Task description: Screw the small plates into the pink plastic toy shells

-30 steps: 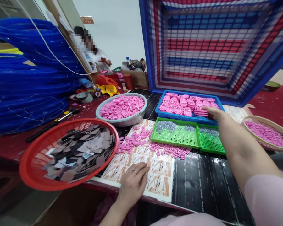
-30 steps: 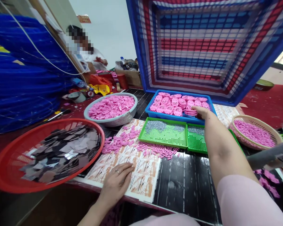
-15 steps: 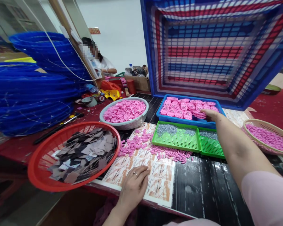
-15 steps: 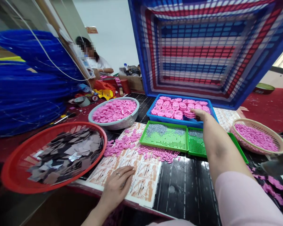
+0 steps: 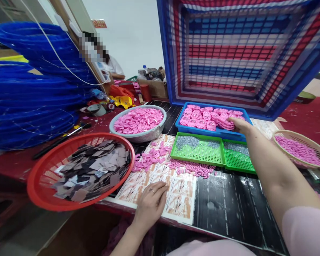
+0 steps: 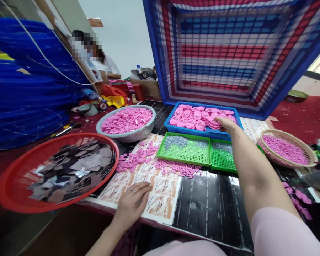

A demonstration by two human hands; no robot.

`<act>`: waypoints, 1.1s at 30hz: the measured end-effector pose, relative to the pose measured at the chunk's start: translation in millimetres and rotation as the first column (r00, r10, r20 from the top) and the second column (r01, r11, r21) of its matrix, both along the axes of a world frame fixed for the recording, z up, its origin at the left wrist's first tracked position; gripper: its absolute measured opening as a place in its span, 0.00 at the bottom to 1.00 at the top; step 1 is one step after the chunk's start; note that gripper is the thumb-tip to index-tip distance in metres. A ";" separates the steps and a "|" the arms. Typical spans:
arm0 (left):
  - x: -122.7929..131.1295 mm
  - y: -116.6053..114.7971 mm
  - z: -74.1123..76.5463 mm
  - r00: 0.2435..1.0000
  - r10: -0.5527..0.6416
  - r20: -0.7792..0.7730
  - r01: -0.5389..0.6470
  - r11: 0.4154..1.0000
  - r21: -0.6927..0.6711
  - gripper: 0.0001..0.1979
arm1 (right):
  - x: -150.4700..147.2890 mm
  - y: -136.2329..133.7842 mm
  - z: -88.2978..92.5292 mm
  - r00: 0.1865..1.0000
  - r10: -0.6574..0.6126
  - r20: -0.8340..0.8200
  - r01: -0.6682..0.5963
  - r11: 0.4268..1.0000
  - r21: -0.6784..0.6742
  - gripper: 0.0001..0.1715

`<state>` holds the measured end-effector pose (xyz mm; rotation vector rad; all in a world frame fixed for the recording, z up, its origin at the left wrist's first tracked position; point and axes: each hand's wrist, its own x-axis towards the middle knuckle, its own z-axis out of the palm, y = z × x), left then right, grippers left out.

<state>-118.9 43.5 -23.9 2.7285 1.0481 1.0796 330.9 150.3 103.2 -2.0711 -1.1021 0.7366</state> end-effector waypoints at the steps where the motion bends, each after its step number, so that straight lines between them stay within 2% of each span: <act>1: 0.4 -0.2 0.0 1.000 0.000 0.000 0.000 1.000 -0.006 0.11 | -7.9 -9.3 1.8 0.999 0.032 -0.004 -0.032 0.999 0.014 0.19; 3: 0.9 -1.5 1.1 1.000 -0.006 0.000 0.006 1.000 -0.028 0.10 | -27.0 -37.4 0.0 0.992 0.124 -0.017 -0.124 0.992 0.023 0.18; 5: 1.5 -3.6 4.0 1.000 -0.019 0.000 0.019 0.998 -0.058 0.10 | -48.8 -76.3 -9.4 0.968 0.247 -0.047 -0.248 0.969 -0.016 0.19; 9: 11.5 -7.8 13.9 0.999 -0.041 0.004 0.041 0.988 -0.146 0.10 | -89.7 -159.6 -40.9 0.872 0.465 -0.154 -0.488 0.851 -0.195 0.26; 11: 24.9 -10.2 19.6 0.994 -0.111 0.015 0.112 0.973 -0.200 0.12 | -104.9 -189.6 -56.4 0.851 0.506 -0.145 -0.526 0.815 -0.242 0.29; 13: 43.2 -14.1 24.7 0.975 -0.222 0.006 0.217 0.948 -0.234 0.12 | -115.6 -208.2 -67.6 0.853 0.517 -0.071 -0.517 0.818 -0.253 0.30; 16: 72.7 -22.8 29.3 0.921 -0.381 -0.087 0.341 0.892 -0.296 0.16 | -125.5 -220.8 -73.0 0.858 0.506 0.094 -0.475 0.848 -0.235 0.30; 20: 97.8 -33.1 30.8 0.888 -0.433 -0.152 0.368 0.870 -0.327 0.20 | -136.7 -231.9 -66.3 0.850 0.438 0.293 -0.389 0.897 -0.212 0.31; 22: 102.5 -35.9 31.7 0.889 -0.430 -0.161 0.363 0.873 -0.325 0.20 | -144.8 -238.5 -63.5 0.796 0.430 0.426 -0.373 0.903 -0.215 0.37; 24: 104.1 -37.4 33.3 0.886 -0.434 -0.166 0.365 0.871 -0.330 0.19 | -154.3 -244.0 -63.9 0.706 0.450 0.547 -0.390 0.892 -0.230 0.43; 26: 104.2 -38.4 34.9 0.882 -0.442 -0.164 0.369 0.864 -0.343 0.19 | -162.7 -247.3 -66.8 0.658 0.454 0.601 -0.383 0.889 -0.252 0.44; 29: 102.8 -40.9 35.0 0.888 -0.436 -0.145 0.363 0.859 -0.361 0.22 | -166.2 -249.7 -70.2 0.701 0.401 0.590 -0.322 0.916 -0.240 0.36; 33: 102.5 -48.6 29.0 0.913 -0.397 -0.097 0.343 0.873 -0.346 0.28 | -147.7 -255.4 -66.6 0.845 0.288 0.451 -0.247 0.958 -0.148 0.32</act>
